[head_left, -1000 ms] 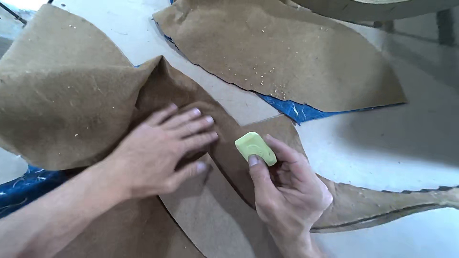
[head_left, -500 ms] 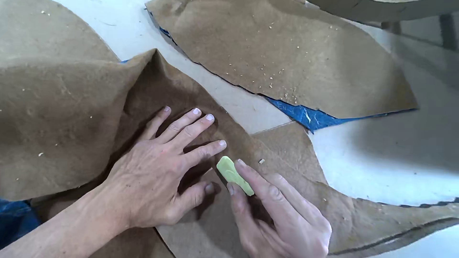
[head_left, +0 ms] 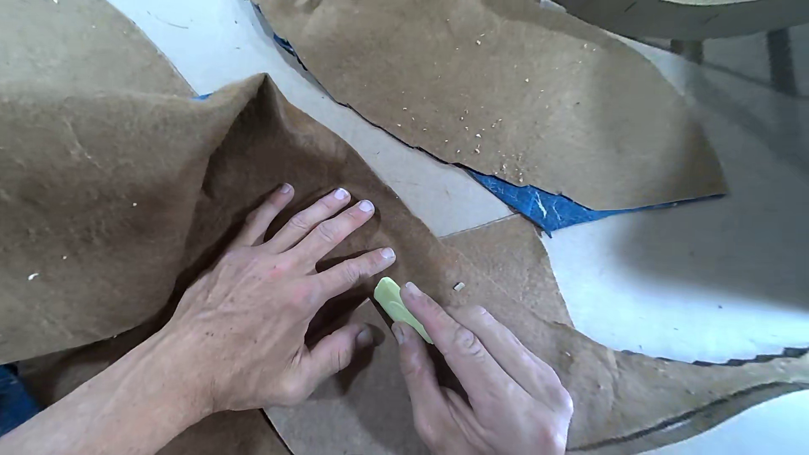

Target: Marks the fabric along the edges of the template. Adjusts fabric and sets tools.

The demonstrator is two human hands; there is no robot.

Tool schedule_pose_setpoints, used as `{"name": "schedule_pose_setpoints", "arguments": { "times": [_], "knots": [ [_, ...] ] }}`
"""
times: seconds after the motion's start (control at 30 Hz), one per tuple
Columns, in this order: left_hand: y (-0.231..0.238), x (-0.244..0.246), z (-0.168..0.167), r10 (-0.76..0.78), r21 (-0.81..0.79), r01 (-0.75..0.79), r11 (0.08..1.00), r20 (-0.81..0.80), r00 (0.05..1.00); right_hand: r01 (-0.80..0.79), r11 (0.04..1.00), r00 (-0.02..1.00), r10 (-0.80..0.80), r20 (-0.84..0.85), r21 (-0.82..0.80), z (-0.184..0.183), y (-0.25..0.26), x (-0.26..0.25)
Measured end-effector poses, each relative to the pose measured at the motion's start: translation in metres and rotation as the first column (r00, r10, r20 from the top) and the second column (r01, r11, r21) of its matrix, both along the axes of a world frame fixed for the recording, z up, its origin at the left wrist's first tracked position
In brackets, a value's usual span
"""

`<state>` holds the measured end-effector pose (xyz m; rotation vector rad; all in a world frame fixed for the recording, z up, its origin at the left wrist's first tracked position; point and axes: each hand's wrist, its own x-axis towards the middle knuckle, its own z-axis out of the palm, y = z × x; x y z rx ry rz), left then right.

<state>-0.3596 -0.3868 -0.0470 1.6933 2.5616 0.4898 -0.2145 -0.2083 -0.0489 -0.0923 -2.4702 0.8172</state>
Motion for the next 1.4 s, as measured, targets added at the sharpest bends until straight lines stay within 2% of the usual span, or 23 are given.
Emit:
{"name": "schedule_pose_setpoints", "arguments": {
  "times": [1.4],
  "knots": [
    [-0.003, -0.003, -0.001, -0.03, 0.004, 0.03, 1.0, -0.01, 0.999, -0.021, 0.999, 0.992, 0.027, 0.125, -0.049, 0.014, 0.019, 0.049]
  ]
}}
